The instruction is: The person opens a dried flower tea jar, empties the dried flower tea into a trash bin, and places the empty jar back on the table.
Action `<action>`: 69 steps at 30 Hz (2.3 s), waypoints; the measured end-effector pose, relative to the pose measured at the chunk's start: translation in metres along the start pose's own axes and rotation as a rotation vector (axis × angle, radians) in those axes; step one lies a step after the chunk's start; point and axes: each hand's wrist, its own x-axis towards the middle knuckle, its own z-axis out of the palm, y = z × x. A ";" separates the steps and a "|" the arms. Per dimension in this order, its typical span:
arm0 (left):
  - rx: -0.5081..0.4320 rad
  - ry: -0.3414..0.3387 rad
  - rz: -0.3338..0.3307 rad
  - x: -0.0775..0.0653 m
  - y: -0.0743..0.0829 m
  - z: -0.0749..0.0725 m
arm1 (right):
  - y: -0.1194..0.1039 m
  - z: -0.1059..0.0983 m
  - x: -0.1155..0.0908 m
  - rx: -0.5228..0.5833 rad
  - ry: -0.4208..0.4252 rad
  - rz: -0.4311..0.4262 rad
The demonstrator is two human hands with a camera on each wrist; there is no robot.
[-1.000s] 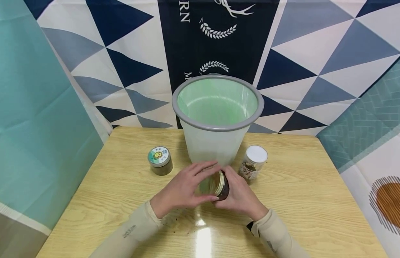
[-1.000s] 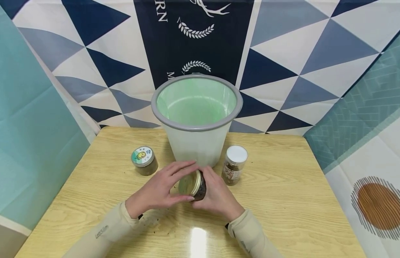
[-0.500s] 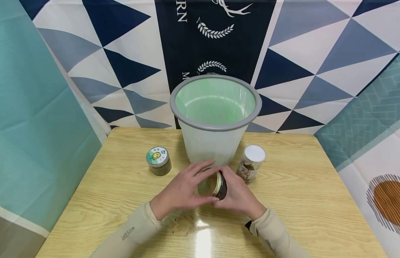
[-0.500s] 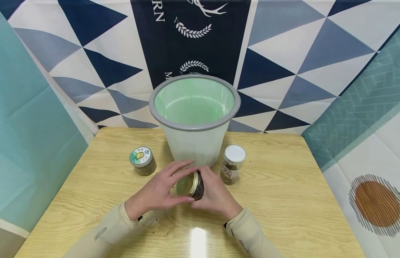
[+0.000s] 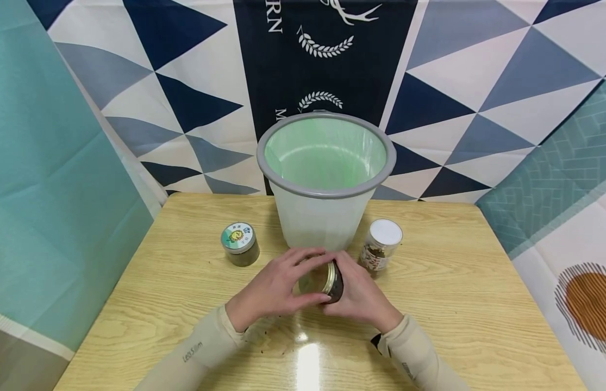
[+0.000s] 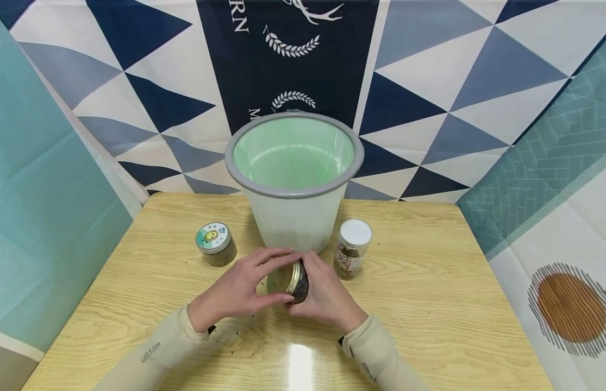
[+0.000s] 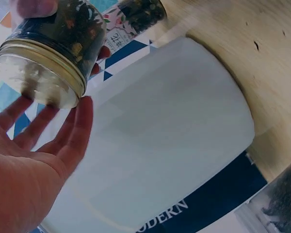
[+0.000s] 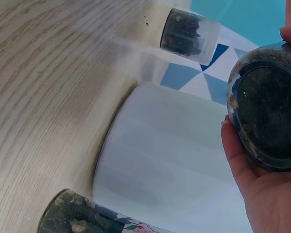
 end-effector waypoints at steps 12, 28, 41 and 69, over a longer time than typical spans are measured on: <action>0.021 0.003 0.130 0.001 -0.005 -0.003 | -0.002 -0.002 0.000 0.014 -0.003 0.025; 0.006 -0.021 0.158 0.000 -0.004 -0.005 | -0.004 -0.002 0.000 0.035 -0.033 0.029; 0.023 0.025 0.031 0.005 0.001 -0.003 | -0.001 -0.003 0.002 0.048 -0.020 0.023; -0.057 0.075 -0.109 0.007 0.007 -0.003 | -0.002 -0.004 0.002 0.067 0.003 0.036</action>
